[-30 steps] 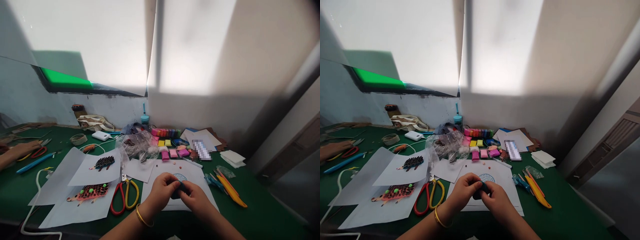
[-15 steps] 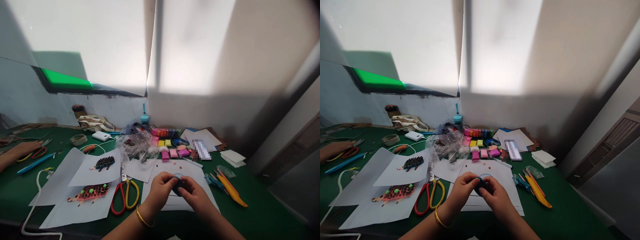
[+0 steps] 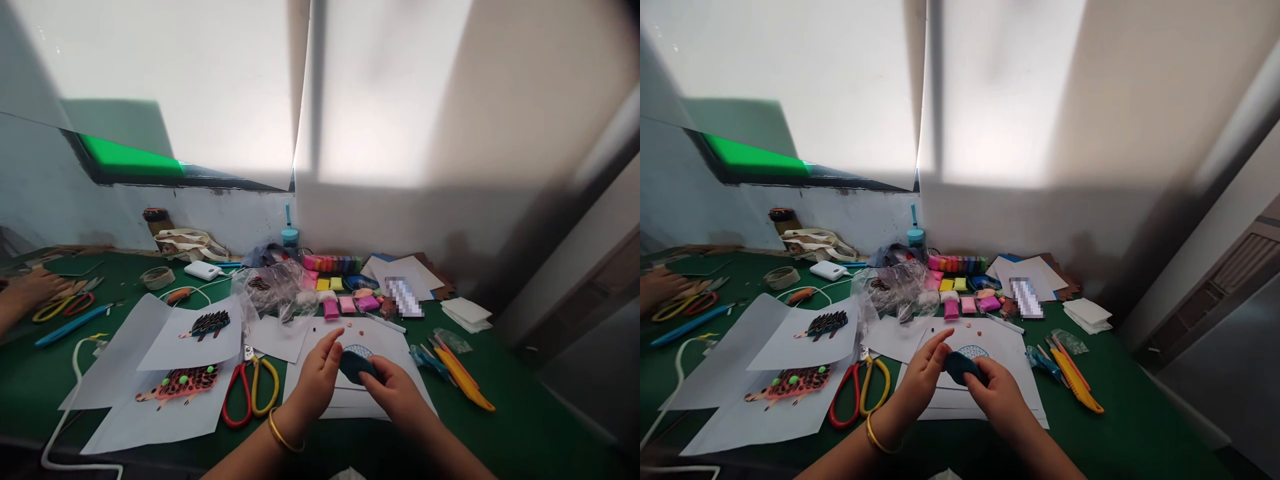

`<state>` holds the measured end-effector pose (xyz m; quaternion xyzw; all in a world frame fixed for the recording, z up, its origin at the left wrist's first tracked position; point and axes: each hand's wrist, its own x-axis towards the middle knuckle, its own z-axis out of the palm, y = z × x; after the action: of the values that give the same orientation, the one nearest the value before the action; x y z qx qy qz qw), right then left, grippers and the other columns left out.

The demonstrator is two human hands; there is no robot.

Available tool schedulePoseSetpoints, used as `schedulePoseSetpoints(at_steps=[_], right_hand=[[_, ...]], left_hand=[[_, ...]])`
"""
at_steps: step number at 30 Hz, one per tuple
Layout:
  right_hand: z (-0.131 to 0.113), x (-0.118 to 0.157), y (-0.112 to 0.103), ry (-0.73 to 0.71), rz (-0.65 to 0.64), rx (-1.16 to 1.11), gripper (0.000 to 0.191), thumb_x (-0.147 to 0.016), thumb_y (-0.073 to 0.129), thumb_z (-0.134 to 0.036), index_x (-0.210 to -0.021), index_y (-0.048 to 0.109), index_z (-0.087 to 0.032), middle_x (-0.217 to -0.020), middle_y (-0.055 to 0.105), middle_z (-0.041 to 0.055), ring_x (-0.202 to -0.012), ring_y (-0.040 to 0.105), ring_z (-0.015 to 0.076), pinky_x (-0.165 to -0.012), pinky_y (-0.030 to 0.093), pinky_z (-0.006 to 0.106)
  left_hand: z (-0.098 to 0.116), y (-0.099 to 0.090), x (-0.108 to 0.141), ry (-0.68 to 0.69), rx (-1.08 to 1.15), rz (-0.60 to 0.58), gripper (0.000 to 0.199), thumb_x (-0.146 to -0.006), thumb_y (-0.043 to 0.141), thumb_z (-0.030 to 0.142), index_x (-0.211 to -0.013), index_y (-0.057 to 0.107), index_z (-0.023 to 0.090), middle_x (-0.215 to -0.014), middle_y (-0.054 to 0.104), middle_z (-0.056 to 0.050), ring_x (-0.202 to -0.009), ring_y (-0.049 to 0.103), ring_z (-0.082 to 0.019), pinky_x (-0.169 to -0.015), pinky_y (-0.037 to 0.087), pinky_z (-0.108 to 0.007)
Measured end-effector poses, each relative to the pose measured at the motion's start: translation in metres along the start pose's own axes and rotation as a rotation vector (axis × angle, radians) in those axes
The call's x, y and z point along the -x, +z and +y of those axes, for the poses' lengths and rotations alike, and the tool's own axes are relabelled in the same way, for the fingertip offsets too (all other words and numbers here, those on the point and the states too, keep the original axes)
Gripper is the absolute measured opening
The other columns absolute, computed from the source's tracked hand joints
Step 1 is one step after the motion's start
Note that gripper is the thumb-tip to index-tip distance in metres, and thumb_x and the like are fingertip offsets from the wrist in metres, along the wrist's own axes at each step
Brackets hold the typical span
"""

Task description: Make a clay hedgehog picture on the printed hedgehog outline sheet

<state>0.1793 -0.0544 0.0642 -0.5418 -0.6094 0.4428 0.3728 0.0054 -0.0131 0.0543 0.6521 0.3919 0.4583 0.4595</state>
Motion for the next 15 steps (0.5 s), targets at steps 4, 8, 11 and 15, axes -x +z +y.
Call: schedulePoseSetpoints(at_steps=[4,8,11,15], right_hand=[[0.001,-0.001,-0.001,0.013,0.000,0.082,0.022,-0.083,0.057,-0.039,-0.086,0.065,-0.019,-0.086,0.067,0.0046,-0.082,0.059,0.0226,-0.072,0.044,0.032],[0.007,-0.001,-0.002,-0.028,-0.013,-0.017,0.026,-0.084,0.056,-0.041,-0.094,0.065,-0.019,-0.093,0.068,0.0055,-0.090,0.061,0.0235,-0.078,0.046,0.033],[0.010,-0.002,-0.002,-0.027,-0.023,-0.018,0.027,-0.086,0.055,-0.043,-0.093,0.064,-0.019,-0.089,0.067,0.0045,-0.085,0.061,0.0226,-0.076,0.045,0.032],[0.010,-0.002,0.000,0.000,-0.021,0.073,0.022,-0.084,0.057,-0.040,-0.084,0.065,-0.019,-0.082,0.067,0.0032,-0.080,0.060,0.0217,-0.071,0.044,0.031]], left_hand=[[-0.002,0.003,-0.001,-0.001,-0.030,-0.038,0.025,-0.080,0.070,0.040,-0.095,0.073,0.020,-0.098,0.064,-0.007,-0.089,0.061,-0.022,-0.076,0.051,-0.032],[-0.003,0.004,-0.001,-0.111,0.105,-0.014,0.027,-0.081,0.067,0.041,-0.088,0.071,0.016,-0.085,0.065,-0.007,-0.079,0.063,-0.021,-0.072,0.052,-0.034],[-0.003,0.001,-0.001,-0.040,0.010,-0.031,0.036,-0.090,0.057,0.043,-0.116,0.067,0.020,-0.105,0.064,-0.009,-0.091,0.061,-0.022,-0.082,0.050,-0.035],[-0.007,0.005,-0.001,0.002,-0.089,-0.080,0.020,-0.081,0.069,0.035,-0.094,0.074,0.020,-0.099,0.062,-0.006,-0.087,0.060,-0.020,-0.075,0.050,-0.031]])
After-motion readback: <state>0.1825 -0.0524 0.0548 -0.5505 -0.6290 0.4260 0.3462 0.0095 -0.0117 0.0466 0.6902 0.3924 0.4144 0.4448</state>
